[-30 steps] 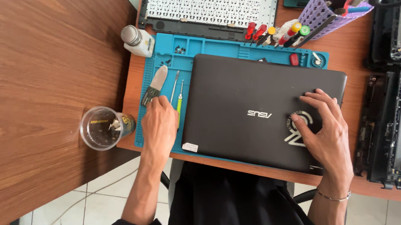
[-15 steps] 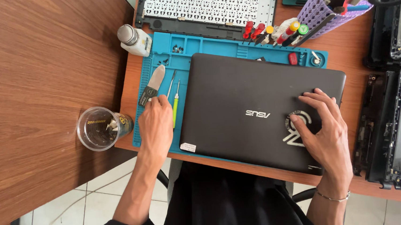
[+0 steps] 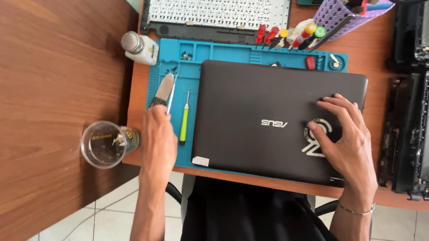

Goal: The person removes the keyboard and top casing of a laptop to access the internal hardware and manipulates components on the motherboard with a screwdriver.

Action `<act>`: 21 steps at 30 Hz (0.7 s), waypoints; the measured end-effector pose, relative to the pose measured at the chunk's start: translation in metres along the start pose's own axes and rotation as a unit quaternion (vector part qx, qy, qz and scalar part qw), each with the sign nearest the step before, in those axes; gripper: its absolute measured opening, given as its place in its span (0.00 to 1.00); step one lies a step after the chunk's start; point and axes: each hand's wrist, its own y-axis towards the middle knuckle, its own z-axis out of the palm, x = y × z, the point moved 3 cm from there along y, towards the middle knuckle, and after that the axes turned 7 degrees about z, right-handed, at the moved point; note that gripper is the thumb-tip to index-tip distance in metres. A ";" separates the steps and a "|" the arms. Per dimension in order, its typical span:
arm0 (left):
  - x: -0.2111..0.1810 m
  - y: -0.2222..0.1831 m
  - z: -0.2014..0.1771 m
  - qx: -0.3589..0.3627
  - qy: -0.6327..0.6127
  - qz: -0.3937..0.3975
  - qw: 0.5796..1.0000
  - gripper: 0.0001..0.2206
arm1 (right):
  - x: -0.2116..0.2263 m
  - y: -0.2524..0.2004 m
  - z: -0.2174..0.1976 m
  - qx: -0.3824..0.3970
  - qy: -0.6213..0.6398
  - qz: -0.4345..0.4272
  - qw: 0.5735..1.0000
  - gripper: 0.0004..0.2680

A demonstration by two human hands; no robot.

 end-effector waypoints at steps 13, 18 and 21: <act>-0.059 0.098 0.005 0.004 -0.024 0.223 0.975 0.03 | 0.014 0.031 0.010 0.032 -0.001 -0.033 0.999 0.17; -0.066 0.148 0.046 0.057 -0.088 0.234 0.967 0.01 | 0.014 0.038 0.012 0.040 -0.009 -0.033 0.999 0.16; -0.065 0.163 0.065 0.071 -0.136 0.232 0.961 0.02 | 0.013 0.040 0.011 0.045 0.001 -0.025 0.999 0.16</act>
